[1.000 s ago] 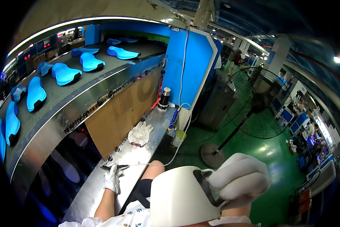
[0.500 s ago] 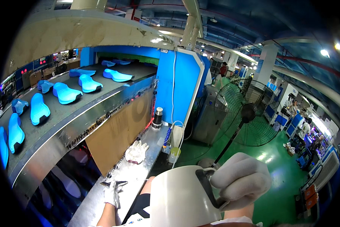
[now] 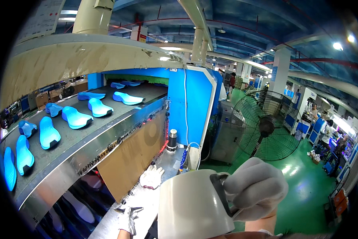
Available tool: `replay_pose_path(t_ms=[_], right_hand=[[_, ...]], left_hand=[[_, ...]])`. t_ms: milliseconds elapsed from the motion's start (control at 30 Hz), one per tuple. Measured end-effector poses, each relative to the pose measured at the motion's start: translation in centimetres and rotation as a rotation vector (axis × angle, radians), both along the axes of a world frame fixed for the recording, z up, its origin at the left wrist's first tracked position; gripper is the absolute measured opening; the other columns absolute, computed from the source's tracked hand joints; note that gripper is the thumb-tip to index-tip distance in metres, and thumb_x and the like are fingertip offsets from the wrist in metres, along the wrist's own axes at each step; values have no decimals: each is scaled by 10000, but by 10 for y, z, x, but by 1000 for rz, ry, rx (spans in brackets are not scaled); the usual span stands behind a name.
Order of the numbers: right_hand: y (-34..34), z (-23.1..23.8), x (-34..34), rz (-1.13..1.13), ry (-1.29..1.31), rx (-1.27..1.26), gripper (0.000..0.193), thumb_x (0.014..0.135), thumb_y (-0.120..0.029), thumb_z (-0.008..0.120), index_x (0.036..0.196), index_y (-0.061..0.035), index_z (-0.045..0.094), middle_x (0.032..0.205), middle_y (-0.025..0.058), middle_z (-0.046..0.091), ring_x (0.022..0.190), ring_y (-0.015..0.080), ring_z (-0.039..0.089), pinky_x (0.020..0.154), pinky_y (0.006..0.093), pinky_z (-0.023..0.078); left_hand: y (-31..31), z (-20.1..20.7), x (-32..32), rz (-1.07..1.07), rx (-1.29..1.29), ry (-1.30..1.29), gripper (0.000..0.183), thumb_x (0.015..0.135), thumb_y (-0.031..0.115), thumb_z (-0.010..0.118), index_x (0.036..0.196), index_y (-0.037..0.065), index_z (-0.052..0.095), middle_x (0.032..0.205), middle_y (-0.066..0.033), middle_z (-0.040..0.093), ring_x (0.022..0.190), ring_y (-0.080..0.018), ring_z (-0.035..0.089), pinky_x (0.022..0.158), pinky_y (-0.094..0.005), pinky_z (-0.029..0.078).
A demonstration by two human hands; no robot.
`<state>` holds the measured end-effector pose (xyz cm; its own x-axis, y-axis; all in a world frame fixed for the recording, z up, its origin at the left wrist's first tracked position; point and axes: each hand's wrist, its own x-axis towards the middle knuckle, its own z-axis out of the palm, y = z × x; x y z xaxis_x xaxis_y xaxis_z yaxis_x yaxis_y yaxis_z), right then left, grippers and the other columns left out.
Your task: The person sits on the factory floor and uses a handheld tool to trim excess material from the edges of blue shoe soles. They pick up each sole from a nearby conveyor belt, scrape the edges, and place the finished sole back on the belt.
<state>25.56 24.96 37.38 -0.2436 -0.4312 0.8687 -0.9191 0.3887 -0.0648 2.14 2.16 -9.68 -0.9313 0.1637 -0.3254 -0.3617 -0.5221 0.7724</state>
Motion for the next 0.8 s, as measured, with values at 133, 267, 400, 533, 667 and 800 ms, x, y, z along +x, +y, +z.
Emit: replay_pose_path(t_ms=[133,267,400,533,667,800], right_hand=[[4,-5,-10,-135,-6,-45,353,682,-54,859,970,10,665,1020,192,665,823,236,668,684,317,539],[14,-40,-53,-28,-396,-302,340,721,-29,841,1001,24,655,1030,159,665,896,224,668,793,297,536],[23,-92,-105,-215,-1008,-500,248,863,11,696,1098,32,619,1052,81,658,941,115,632,848,262,504],[41,-199,-161,-240,-1317,-725,156,915,-108,668,1013,6,628,863,51,661,697,93,609,654,239,501],[102,-294,-247,-584,-1182,-672,172,894,-143,702,1003,-28,634,794,18,628,691,89,599,604,250,495],[173,-269,-329,-852,-864,-660,172,868,-209,709,900,-51,649,708,34,618,614,124,597,551,301,490]], left_hand=[[5,-14,-6,-22,37,-19,251,938,155,651,1121,14,553,919,-99,666,649,-201,654,534,-343,556],[-12,21,3,41,50,36,305,947,136,629,1225,47,542,1079,-74,642,814,-208,662,619,-340,540],[3,19,12,56,40,-60,285,930,130,653,1188,42,568,1041,-64,642,827,-173,645,655,-326,554],[-6,28,19,-98,21,60,307,951,136,622,1201,-17,531,1119,-144,604,873,-267,674,745,-414,587],[-10,39,22,-66,-13,51,320,963,153,607,1208,-34,521,1143,-166,598,867,-282,671,751,-400,588],[-11,39,19,-57,-14,7,341,962,170,614,1208,-42,513,1166,-188,583,874,-283,662,774,-406,595]])
